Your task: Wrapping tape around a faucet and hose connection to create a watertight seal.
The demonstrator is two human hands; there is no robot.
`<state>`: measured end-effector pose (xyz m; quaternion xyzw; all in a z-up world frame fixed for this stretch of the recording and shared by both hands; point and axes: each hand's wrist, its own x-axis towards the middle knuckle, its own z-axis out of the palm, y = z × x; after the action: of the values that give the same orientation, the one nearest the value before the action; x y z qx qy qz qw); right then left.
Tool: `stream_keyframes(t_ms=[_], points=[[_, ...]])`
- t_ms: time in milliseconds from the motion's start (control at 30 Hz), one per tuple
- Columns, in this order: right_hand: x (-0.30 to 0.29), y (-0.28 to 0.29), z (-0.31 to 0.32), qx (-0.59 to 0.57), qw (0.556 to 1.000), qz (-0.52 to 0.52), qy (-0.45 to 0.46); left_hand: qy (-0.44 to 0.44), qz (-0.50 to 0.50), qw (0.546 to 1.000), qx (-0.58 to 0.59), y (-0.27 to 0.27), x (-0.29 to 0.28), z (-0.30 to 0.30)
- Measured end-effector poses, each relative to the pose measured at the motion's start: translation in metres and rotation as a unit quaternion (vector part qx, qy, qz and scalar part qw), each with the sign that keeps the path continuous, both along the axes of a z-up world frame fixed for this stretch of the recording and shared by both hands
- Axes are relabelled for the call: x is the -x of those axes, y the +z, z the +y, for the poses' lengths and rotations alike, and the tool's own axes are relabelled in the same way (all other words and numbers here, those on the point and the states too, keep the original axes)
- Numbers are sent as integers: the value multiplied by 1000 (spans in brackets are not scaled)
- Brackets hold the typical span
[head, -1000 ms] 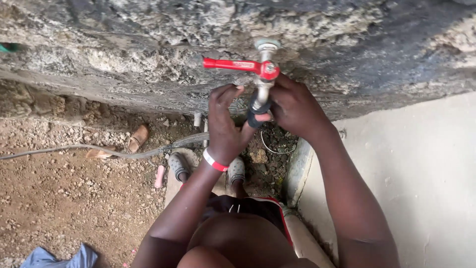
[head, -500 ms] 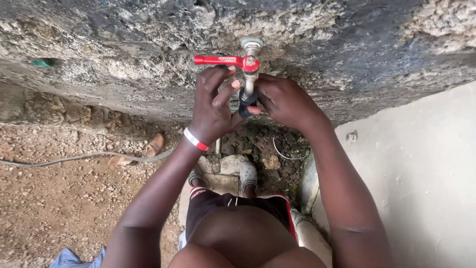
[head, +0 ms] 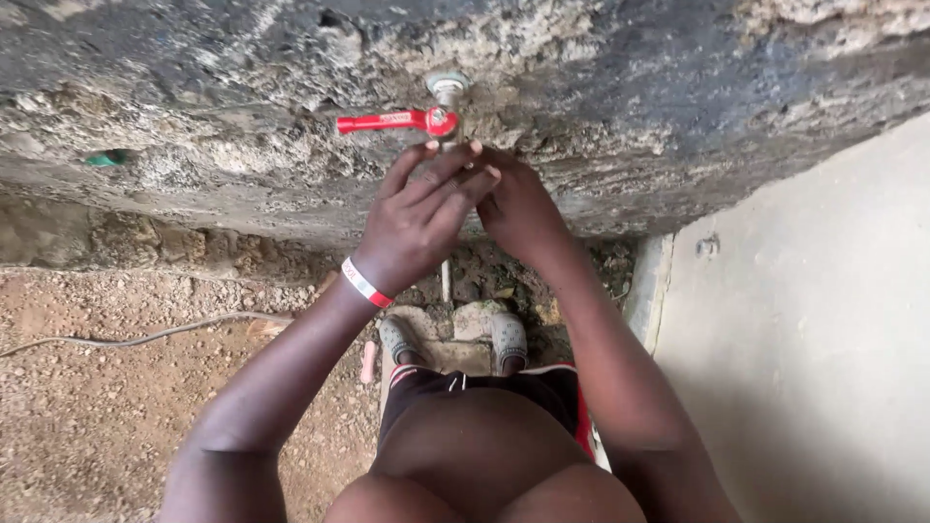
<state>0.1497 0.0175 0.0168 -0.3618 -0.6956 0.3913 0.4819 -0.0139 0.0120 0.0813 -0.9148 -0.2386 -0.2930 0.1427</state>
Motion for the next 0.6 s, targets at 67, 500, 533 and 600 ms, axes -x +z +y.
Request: stream_keyframes(t_ms=[67, 500, 533, 600], points=[[-5, 8, -9, -2, 999, -31, -22, 2, -33, 999, 33, -9, -1, -1], [-11, 11, 9, -61, 997, -22, -37, 101, -281, 945, 137, -63, 4, -5], [-13, 6, 16, -64, 997, -24, -33, 103, -283, 944, 133, -61, 0, -8], [-14, -2, 27, -90, 996, -16, -15, 111, -330, 896, 277, -58, -7, -19]])
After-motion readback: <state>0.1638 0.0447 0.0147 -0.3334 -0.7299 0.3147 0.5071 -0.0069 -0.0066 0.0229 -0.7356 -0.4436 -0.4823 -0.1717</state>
